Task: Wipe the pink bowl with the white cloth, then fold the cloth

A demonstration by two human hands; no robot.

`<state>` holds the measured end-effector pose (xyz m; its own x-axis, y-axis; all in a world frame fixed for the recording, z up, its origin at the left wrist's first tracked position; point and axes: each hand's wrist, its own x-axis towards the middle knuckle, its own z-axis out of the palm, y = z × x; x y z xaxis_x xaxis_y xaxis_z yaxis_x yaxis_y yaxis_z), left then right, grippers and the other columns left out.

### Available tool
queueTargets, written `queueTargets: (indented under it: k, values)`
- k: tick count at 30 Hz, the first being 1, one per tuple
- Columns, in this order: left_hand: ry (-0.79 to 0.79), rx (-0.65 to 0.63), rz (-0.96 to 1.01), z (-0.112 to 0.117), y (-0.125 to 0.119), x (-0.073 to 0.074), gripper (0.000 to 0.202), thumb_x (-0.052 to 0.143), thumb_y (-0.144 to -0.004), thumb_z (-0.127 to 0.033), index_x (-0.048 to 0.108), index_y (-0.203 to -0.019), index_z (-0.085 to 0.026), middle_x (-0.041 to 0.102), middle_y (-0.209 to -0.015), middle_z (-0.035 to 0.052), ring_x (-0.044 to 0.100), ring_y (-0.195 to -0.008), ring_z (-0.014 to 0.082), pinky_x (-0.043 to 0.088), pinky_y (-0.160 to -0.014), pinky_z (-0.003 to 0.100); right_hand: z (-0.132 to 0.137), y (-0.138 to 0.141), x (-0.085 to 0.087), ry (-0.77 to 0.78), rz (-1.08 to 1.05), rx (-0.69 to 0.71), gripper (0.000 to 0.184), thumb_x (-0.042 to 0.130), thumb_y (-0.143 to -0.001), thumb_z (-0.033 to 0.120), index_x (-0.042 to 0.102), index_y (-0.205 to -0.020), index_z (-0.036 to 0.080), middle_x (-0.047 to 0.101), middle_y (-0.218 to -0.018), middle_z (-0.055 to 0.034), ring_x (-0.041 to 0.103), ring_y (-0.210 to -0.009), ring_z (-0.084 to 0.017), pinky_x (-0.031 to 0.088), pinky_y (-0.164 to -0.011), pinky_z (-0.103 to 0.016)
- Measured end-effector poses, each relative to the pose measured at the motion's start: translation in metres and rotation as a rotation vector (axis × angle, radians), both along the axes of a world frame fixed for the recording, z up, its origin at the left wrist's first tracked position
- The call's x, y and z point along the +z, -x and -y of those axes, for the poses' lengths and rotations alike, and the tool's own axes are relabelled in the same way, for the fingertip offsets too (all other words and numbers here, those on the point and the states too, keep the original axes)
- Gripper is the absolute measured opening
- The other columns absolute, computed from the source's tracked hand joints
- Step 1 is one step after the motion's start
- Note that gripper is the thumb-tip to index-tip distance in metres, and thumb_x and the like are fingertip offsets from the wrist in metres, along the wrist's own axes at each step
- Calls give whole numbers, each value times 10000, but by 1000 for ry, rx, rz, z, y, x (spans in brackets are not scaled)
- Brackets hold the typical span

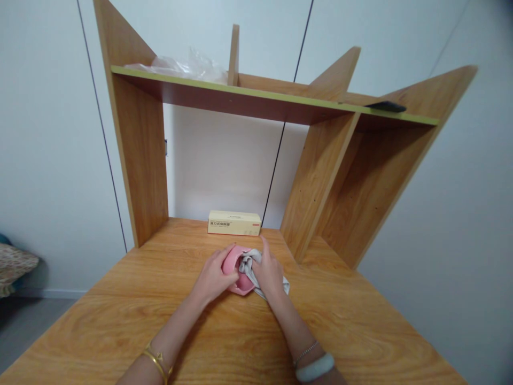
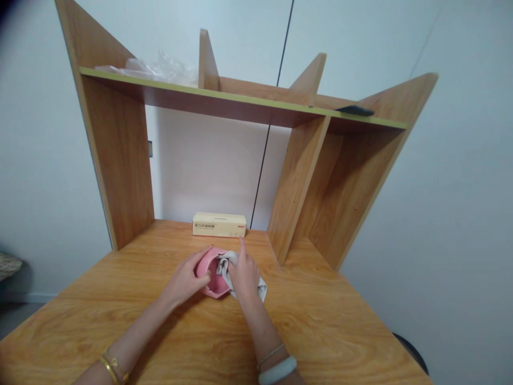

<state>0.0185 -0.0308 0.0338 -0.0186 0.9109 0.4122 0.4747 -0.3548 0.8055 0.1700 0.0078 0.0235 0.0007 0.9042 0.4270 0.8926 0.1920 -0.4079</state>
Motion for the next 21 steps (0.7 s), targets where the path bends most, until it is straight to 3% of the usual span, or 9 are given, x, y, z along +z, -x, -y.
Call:
queueTargets:
  k: [4,8,11,13,15,17,19,21]
  values:
    - [-31,-6,-21,1,2,-1,577,577,-675,-267,470,-1239,-216,584,-1013,73,527,-964,223,369,-911,337,-5,0,-10,68,-163,96,643,412,-759,172,186,-1360,144,649,-873,-101,608,-810,-230,417,-685,-297]
    - [-31,10,103,0,-1,-6,697,604,-685,-382,339,-1304,-201,505,-1161,103,471,-1069,231,346,-933,337,-11,3,-20,-7,-442,111,659,369,-714,108,202,-1352,120,622,-997,-117,582,-915,-214,427,-786,-317]
    - [-34,-120,216,1,-10,-11,726,615,-686,-371,281,-1298,-167,487,-1198,130,464,-1095,218,369,-910,304,-16,8,-25,-76,-658,184,644,352,-691,97,249,-1327,126,565,-1135,-117,524,-1044,-186,404,-868,-311]
    - [-33,-178,231,3,-16,-13,651,603,-694,-359,317,-1242,-158,536,-1126,121,527,-993,193,420,-824,276,-20,12,-28,-82,-753,255,628,375,-686,122,286,-1307,136,561,-1149,-107,524,-1048,-182,409,-870,-308]
    - [-6,-109,158,5,-19,-15,531,596,-686,-362,393,-1129,-153,596,-967,83,570,-827,169,446,-705,261,-23,14,-31,-83,-810,258,639,427,-671,161,303,-1297,127,558,-1153,-118,535,-1034,-197,417,-858,-313]
    - [29,22,56,5,-18,-16,427,588,-674,-369,435,-1012,-157,608,-823,44,569,-714,158,433,-621,249,-24,15,-31,-94,-817,173,689,498,-637,200,313,-1292,99,543,-1167,-149,530,-1045,-227,411,-860,-322]
    - [53,127,-34,4,-15,-15,383,583,-665,-380,446,-952,-167,607,-774,35,571,-687,162,416,-589,244,-21,13,-27,-92,-762,74,750,566,-609,242,315,-1297,83,567,-1121,-166,549,-1009,-254,421,-826,-321]
    - [68,190,-128,3,-12,-14,381,582,-655,-409,457,-926,-171,614,-773,49,580,-696,180,408,-587,253,-16,10,-20,-75,-663,7,777,591,-625,302,300,-1315,97,636,-951,-140,604,-854,-257,444,-707,-309]
